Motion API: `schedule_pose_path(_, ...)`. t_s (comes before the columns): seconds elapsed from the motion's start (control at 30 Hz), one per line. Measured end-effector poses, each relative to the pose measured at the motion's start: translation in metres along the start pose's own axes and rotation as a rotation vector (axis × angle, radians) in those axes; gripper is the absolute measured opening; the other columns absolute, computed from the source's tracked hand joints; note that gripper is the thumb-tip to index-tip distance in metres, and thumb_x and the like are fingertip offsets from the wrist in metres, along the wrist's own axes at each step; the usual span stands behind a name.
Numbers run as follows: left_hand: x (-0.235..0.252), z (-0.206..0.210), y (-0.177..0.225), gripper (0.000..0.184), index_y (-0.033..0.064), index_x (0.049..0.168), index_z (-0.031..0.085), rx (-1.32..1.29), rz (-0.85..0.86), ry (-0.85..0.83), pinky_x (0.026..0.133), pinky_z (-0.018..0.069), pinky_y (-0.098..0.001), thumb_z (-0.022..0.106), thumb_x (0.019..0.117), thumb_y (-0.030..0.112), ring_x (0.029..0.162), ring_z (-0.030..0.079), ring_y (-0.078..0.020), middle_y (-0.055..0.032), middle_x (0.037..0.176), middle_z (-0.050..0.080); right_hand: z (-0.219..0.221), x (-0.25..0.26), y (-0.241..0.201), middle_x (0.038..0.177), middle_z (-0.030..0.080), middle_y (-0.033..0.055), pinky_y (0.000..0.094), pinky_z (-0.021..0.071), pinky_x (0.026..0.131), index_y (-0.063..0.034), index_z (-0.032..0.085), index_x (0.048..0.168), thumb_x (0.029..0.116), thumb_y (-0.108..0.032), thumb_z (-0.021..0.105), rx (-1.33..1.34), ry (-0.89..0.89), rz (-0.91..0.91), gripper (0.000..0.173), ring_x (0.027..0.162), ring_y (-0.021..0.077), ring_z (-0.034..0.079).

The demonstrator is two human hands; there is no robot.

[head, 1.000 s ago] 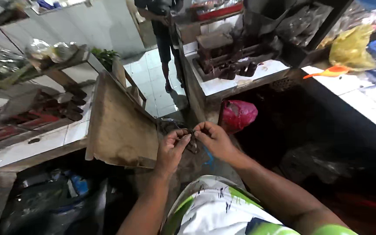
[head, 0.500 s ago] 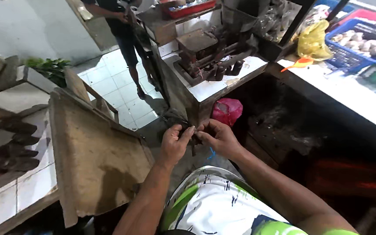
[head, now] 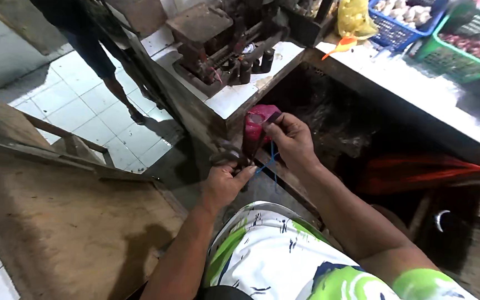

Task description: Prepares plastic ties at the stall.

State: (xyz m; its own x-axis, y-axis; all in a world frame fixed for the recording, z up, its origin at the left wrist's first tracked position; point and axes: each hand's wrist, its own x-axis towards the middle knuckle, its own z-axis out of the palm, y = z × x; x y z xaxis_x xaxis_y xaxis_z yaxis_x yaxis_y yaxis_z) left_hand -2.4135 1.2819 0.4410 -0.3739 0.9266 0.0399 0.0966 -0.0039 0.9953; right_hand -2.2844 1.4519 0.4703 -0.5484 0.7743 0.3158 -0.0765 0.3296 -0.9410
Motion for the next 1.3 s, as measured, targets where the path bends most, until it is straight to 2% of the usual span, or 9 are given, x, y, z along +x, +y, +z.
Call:
schedule_pose_path(0.2,-0.002,0.028,-0.002,0.017,0.0083,0.113,0.072,0.085,0.074,-0.047,0.067,0.0587,-0.0273,0.068,0.099,0.016,0.075,0.066,-0.0094,-0.001,0.093,0.072,-0.055,0.027,0.007,0.082,0.063,0.0002,0.0218,0.0441,0.052,-0.0073,0.065,0.098,0.1007,-0.016,0.065,0.11,0.133,0.04,0.01,0.06,0.0067,0.052)
schedule_pose_path(0.33,0.002,0.041,-0.004,0.017,0.0105,0.117,0.065,0.117,0.041,0.023,0.057,0.0526,-0.0263,0.063,0.1027,0.019,0.064,0.059,-0.0103,-0.001,0.083,0.067,-0.069,0.012,0.014,0.103,0.067,0.0009,0.0193,0.0412,0.048,-0.0108,0.05,0.142,0.11,-0.026,0.047,0.239,0.122,0.202,0.035,0.058,0.0053,0.05)
schedule_pose_path(0.43,0.005,0.048,-0.006,0.018,0.0109,0.116,0.067,0.022,0.039,0.086,0.051,0.0454,-0.025,0.056,0.1061,0.023,0.057,0.051,-0.0108,-0.0016,0.078,0.06,-0.073,-0.004,0.035,0.094,0.062,-0.0009,0.0234,0.0417,0.051,-0.0096,0.054,0.123,0.1083,-0.03,0.047,0.13,0.152,0.277,0.026,0.059,0.0063,0.048)
schedule_pose_path(0.5,0.008,0.055,-0.006,0.025,0.0091,0.12,0.068,-0.073,0.022,0.108,0.049,0.0452,-0.0249,0.051,0.1082,0.023,0.056,0.05,-0.0118,-0.0033,0.077,0.058,-0.076,-0.02,0.041,0.089,0.065,0.0047,0.0301,0.0494,0.056,-0.0046,0.064,0.11,0.1041,-0.023,0.056,0.037,-0.034,0.228,0.02,0.064,0.0119,0.056)
schedule_pose_path(0.63,0.014,0.069,-0.003,0.022,0.0047,0.123,0.066,-0.084,0.017,0.103,0.066,0.0597,-0.0309,0.054,0.1064,0.013,0.078,0.068,-0.0174,-0.0092,0.107,0.071,-0.064,-0.043,0.035,0.102,0.072,0.0071,0.0346,0.0617,0.07,-0.0053,0.065,0.117,0.0906,-0.015,0.077,0.114,-0.421,0.197,0.031,0.082,0.0171,0.069)
schedule_pose_path(0.8,0.02,0.083,0.0,0.019,0.0039,0.117,0.071,0.092,0.004,0.159,0.062,0.0615,-0.0306,0.066,0.1,0.01,0.07,0.069,-0.0159,-0.0081,0.101,0.074,-0.074,-0.042,0.036,0.097,0.072,0.0075,0.0323,0.0608,0.072,-0.0041,0.067,0.115,0.0953,-0.01,0.072,0.091,-0.341,0.256,0.021,0.081,0.0157,0.069)
schedule_pose_path(0.87,0.021,0.085,-0.006,0.018,0.0069,0.115,0.073,0.36,0.075,0.155,0.071,0.06,-0.0278,0.064,0.1011,0.015,0.079,0.068,-0.0094,-0.0034,0.101,0.072,-0.081,-0.042,0.036,0.099,0.072,0.0068,0.0322,0.0608,0.074,-0.0051,0.07,0.116,0.0991,-0.014,0.068,0.085,-0.316,0.278,0.019,0.082,0.015,0.069)
schedule_pose_path(1.0,0.024,0.097,-0.011,0.014,0.0113,0.102,0.078,0.661,0.209,0.153,0.075,0.0595,-0.0274,0.066,0.0973,0.017,0.083,0.067,-0.0065,0.0001,0.091,0.07,-0.084,-0.048,0.039,0.096,0.074,0.0056,0.0314,0.0623,0.071,-0.005,0.074,0.11,0.0916,-0.014,0.078,0.087,-0.265,0.295,0.021,0.078,0.0142,0.07)
schedule_pose_path(1.3,0.029,0.108,-0.01,0.018,0.0089,0.111,0.075,0.619,0.266,0.198,0.082,0.0601,-0.0267,0.063,0.1022,0.018,0.091,0.069,-0.0059,-0.001,0.101,0.073,-0.085,-0.057,0.047,0.086,0.065,0.0047,0.0277,0.0501,0.058,-0.0057,0.064,0.106,0.1075,-0.017,0.052,0.027,-0.174,0.293,0.017,0.066,0.0118,0.058)
